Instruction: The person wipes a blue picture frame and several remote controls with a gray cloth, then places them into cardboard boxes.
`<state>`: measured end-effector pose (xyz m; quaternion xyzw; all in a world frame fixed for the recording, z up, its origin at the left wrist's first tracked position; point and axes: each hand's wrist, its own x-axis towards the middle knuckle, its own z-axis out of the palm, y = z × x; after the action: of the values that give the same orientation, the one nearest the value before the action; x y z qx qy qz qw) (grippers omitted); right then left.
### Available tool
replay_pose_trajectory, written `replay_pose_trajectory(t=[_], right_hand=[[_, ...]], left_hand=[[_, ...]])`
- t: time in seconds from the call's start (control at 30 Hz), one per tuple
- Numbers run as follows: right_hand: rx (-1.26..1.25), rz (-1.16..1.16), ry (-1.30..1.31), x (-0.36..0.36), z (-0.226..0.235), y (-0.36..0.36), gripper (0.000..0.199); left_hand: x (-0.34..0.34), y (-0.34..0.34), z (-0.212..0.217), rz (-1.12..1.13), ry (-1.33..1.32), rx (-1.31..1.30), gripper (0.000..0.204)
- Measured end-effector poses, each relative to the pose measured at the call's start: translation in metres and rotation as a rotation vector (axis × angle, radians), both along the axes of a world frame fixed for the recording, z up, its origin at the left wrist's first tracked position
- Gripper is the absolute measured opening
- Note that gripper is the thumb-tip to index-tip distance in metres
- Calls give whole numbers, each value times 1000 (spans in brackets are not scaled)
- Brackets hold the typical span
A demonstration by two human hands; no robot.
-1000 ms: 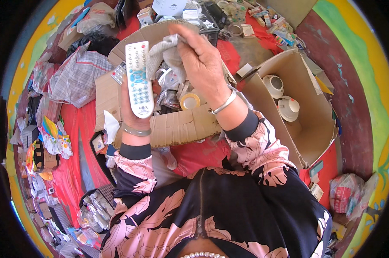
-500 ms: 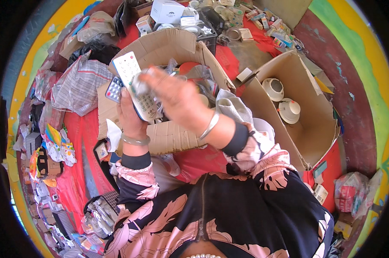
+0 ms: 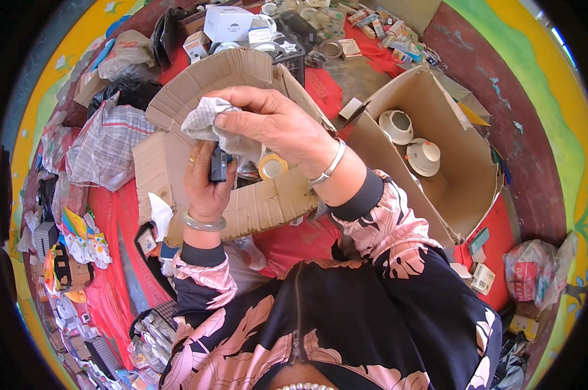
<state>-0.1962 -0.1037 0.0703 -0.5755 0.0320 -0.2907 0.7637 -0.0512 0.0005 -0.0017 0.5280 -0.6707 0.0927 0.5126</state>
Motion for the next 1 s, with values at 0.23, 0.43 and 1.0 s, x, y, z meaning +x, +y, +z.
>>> replay_pose_trajectory(t=[0.23, 0.43, 1.0], right_hand=[[-109, -357, -40, 17, -16, 14, 21], [-128, -659, -75, 31, -41, 1, 17], [596, -330, -198, 30, -48, -31, 38]], left_hand=[[3, -3, -5, 48, -61, 15, 58], [-4, -7, -8, 14, 155, 82, 54], [-17, -11, -21, -1245, 1914, 558, 68]])
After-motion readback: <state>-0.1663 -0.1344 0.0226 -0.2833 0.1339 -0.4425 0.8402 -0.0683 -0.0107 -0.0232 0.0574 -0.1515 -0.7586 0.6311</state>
